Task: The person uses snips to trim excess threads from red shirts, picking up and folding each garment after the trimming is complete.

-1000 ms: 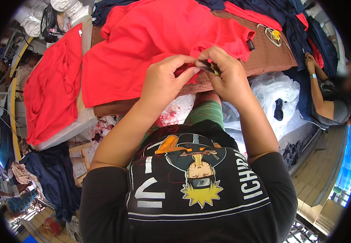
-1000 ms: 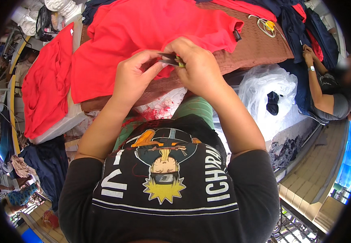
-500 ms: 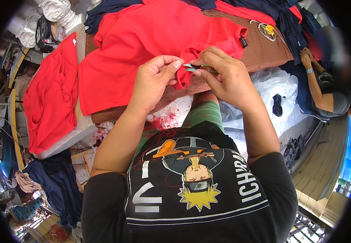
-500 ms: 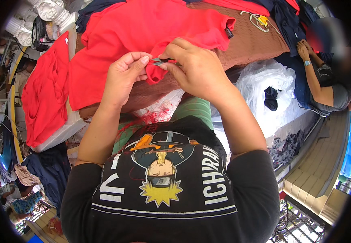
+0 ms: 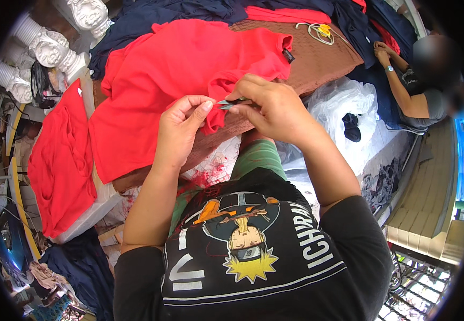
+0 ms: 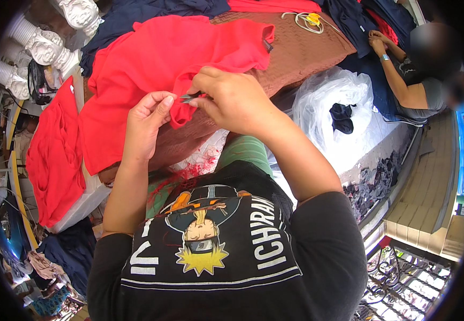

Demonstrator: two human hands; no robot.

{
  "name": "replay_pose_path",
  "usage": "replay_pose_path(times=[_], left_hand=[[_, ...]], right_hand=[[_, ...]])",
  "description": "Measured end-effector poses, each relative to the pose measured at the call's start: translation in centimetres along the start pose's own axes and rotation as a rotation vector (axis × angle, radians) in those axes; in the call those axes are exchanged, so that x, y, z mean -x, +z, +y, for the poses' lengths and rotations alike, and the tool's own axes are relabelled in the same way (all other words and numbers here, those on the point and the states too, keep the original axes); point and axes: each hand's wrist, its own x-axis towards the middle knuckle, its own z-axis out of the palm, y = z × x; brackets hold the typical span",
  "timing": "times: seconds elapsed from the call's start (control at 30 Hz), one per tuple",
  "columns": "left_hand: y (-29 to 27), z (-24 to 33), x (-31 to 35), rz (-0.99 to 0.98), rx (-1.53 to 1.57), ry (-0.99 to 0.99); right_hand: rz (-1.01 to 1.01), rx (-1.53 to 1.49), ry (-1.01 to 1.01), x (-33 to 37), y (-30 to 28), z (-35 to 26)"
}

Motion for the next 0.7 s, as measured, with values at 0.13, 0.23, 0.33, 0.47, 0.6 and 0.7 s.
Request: replay_pose_path(times=[0.13, 0.23, 0.33, 0.47, 0.6, 0.7], left_hand=[[0.5, 0.3, 0.0, -0.022, -0.056, 0.032], [0.7, 0.6, 0.3, -0.027, -0.048, -0.001], [0.3, 0.1, 0.0, -0.015, -0.026, 0.003], [-1.5, 4.7, -2.1, 0.499, 0.093, 0.421], [-11.8, 14.6, -2.0, 0.518, -0.338, 0.578], [-19.4, 14.8, 0.1, 0.553, -1.763, 0.148]], right_hand=[[-0.033, 0.021, 0.012, -0.1, -0.1, -0.5], [-0.059, 0.044, 0.019, -0.1, -0.3, -0.6], [0.007, -0.013, 0.02, 0.0, -0.2, 0.3], [0.219, -0.037, 0.156, -0.6, -1.9, 4.3], [0.804, 0.062, 0.112, -3.6, -11.1, 5.3], [0.789, 0.213, -0.212, -6.7, -11.6, 4.1]])
